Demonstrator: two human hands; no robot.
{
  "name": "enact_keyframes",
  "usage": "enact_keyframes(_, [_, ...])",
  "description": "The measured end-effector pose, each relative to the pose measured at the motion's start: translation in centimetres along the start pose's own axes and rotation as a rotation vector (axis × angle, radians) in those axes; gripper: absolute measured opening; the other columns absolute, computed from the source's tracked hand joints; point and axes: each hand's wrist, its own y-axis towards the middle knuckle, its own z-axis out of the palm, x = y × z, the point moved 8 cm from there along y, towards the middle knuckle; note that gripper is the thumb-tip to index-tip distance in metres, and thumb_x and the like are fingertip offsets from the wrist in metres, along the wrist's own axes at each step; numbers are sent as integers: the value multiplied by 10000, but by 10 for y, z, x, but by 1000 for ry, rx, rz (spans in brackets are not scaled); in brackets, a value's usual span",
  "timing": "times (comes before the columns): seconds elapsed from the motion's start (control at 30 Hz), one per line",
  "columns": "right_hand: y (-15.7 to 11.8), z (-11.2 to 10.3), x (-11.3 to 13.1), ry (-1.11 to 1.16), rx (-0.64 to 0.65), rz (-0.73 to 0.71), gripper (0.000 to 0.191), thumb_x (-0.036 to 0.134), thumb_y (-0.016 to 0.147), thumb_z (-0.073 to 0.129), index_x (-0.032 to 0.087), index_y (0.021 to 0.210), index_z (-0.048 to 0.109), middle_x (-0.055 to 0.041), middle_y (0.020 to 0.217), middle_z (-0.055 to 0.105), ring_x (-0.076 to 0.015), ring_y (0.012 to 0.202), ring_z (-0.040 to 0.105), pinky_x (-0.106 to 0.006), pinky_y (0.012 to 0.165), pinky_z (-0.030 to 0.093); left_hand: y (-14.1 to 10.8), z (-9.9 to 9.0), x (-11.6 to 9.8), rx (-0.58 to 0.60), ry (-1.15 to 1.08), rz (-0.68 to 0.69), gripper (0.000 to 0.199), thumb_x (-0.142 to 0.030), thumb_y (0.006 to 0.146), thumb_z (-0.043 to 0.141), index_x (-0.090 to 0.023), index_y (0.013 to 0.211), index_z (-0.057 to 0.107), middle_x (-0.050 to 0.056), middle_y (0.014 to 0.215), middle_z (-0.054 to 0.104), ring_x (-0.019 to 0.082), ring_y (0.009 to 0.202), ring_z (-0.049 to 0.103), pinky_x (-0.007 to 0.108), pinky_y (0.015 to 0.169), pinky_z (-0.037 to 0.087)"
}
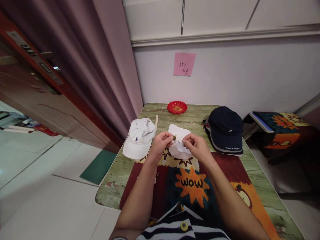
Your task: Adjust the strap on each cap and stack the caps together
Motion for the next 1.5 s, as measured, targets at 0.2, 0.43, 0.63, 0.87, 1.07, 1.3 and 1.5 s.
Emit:
enact_keyframes(0.2, [5,6,3,35,-7,-43,238,437,849,660,208,875,717,-18,685,712,-168,600,601,-274,594,415,-6,15,-3,105,64,-31,328,-401,665,826,-144,829,705,-8,620,610,107,562,523,230,572,395])
enact_keyframes(0.43, [4,-8,-6,74,-51,-43,428,520,985,435,205,1028,721,-57,844,746,-206,760,662,-301,677,456,-2,1,-2,34,60,-9,312,-410,676,819,-157,805,690,-12,634,605,105,557,507,234,578,388])
enact_keyframes(0.63, [-7,-4,-10,91,135,-35,261,430,865,655,195,941,736,-22,800,722,-186,730,631,-280,654,427,7,-2,-30,117,316,227,216,-356,756,766,-182,876,724,48,859,688,177,804,619,260,728,449])
enact_keyframes(0.87, [-5,-1,-13,99,103,-62,229,377,874,621,201,917,761,-29,839,741,-192,748,621,-301,707,454,27,22,-41,592,585,220,312,-388,763,767,-243,1039,775,91,1158,721,276,1122,635,321,934,463])
enact_keyframes(1.07, [-2,0,-12,57,69,-85,236,374,875,624,212,927,787,-36,873,772,-199,770,644,-297,705,452,37,26,-26,742,658,127,233,-370,781,724,-193,931,735,51,985,724,229,972,640,308,878,459])
enact_keyframes(1.3, [-1,5,-2,4,45,-87,248,378,868,614,206,918,786,-36,816,760,-186,722,635,-277,636,431,37,27,-20,727,669,131,219,-343,774,713,-162,895,699,33,929,699,204,930,615,301,872,452])
enact_keyframes(1.5, [-6,-16,-19,43,-6,-55,347,459,876,633,184,1043,762,-83,1024,771,-244,909,683,-333,783,492,43,11,-14,605,554,44,248,-351,726,785,-158,878,751,61,910,745,198,867,659,307,848,481])
